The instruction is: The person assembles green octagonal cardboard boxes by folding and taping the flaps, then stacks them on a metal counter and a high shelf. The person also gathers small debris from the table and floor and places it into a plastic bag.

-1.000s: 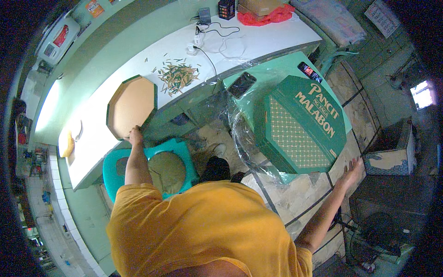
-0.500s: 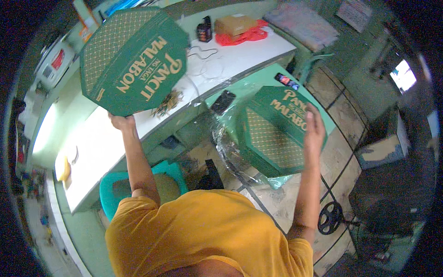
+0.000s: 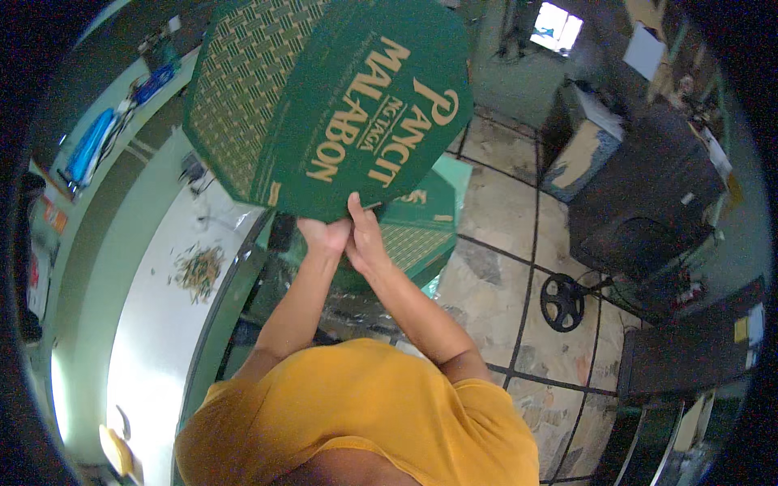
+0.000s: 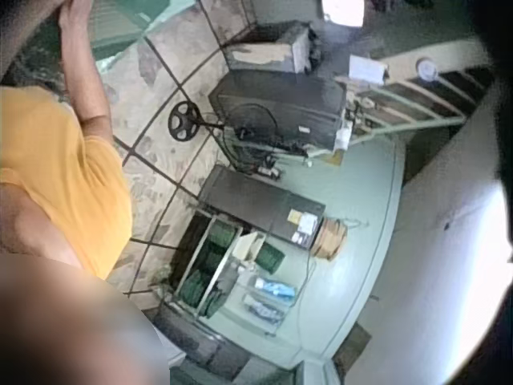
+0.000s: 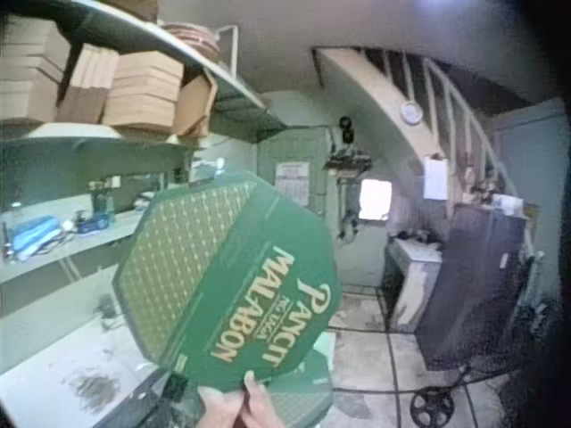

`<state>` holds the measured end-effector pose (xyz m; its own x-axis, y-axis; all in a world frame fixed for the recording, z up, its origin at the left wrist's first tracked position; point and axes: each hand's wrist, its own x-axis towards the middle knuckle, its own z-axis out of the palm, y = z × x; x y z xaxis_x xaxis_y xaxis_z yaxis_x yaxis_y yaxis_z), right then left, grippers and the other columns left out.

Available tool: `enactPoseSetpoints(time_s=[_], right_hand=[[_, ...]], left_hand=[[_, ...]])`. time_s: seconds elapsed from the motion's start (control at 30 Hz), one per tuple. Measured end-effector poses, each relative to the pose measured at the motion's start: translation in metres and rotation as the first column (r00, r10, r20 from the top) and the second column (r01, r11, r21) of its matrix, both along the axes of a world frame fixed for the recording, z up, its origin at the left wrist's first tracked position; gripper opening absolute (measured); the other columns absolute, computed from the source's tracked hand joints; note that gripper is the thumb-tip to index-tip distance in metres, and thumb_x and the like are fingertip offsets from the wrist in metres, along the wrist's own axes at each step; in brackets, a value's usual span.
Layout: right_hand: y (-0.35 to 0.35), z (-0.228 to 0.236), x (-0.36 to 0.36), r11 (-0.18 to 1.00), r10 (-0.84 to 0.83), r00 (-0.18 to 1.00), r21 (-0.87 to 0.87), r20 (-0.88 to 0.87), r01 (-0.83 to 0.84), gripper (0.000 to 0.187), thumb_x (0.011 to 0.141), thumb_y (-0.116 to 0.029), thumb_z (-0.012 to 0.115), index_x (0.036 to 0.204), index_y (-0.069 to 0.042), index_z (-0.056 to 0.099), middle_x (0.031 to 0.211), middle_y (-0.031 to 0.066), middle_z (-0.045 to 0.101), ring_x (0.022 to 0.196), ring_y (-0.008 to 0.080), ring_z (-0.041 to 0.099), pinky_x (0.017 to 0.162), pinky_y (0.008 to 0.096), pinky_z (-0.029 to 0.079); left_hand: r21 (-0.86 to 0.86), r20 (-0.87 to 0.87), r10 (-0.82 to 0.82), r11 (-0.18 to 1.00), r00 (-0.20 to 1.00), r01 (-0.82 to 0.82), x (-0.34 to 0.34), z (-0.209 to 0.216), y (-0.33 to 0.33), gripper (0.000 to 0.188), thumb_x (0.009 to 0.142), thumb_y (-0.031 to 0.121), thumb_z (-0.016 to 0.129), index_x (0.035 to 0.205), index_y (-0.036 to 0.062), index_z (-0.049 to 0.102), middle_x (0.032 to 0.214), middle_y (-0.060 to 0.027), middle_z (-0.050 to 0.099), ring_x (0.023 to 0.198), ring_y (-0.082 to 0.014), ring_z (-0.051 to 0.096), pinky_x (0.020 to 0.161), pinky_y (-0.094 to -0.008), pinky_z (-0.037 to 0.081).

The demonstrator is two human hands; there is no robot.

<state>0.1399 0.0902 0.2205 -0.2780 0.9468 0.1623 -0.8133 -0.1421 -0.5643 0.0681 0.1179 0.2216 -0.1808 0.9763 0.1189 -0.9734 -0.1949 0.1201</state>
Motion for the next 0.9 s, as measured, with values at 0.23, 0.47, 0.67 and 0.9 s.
enactPoseSetpoints(time_s=[0.23,0.47,0.67,0.9], right_hand=[[0.034,-0.001,0.084,0.964,-0.246,0.945,0.050,-0.217,0.263,0.047,0.096,-0.035,0.048,0.133,-0.006,0.043,0.134,0.0080,0.049,0.122,0.0244,0.047,0.107,0.0415,0.033],[0.074,0.023,0.205,0.931,-0.364,0.825,0.144,0.432,0.335,0.046,0.092,-0.031,0.055,0.126,0.000,0.049,0.125,0.0115,0.056,0.111,0.0235,0.055,0.098,0.0382,0.041],[0.091,-0.005,0.192,0.912,-0.401,0.913,-0.058,0.078,0.406,0.043,0.091,-0.023,0.057,0.124,0.003,0.048,0.118,0.0134,0.057,0.105,0.0226,0.057,0.090,0.0343,0.047],[0.108,-0.051,0.190,0.867,-0.438,0.741,0.020,0.508,0.498,0.047,0.093,-0.019,0.053,0.132,0.004,0.041,0.123,0.0164,0.055,0.103,0.0231,0.058,0.085,0.0340,0.050]], left_hand=[[-0.095,-0.110,-0.076,0.993,0.991,0.065,-0.040,0.010,-0.002,0.057,0.095,0.047,0.033,0.135,0.0073,0.042,0.137,-0.0090,0.045,0.125,-0.0285,0.043,0.107,-0.0435,0.032],[0.085,-0.565,0.086,0.995,0.821,-0.046,-0.132,0.037,0.036,0.065,0.094,0.050,0.040,0.141,0.0047,0.034,0.139,-0.0129,0.043,0.125,-0.0281,0.043,0.104,-0.0430,0.036],[-0.075,-0.649,0.099,0.978,0.755,-0.193,-0.115,-0.015,0.038,0.062,0.090,0.022,0.056,0.142,0.0004,0.030,0.138,-0.0120,0.043,0.120,-0.0257,0.048,0.100,-0.0390,0.040],[-0.269,-0.882,-0.117,0.920,0.456,-0.285,-0.131,-0.064,0.010,0.053,0.090,0.031,0.058,0.128,-0.0038,0.048,0.114,-0.0081,0.058,0.093,-0.0193,0.057,0.076,-0.0322,0.045]])
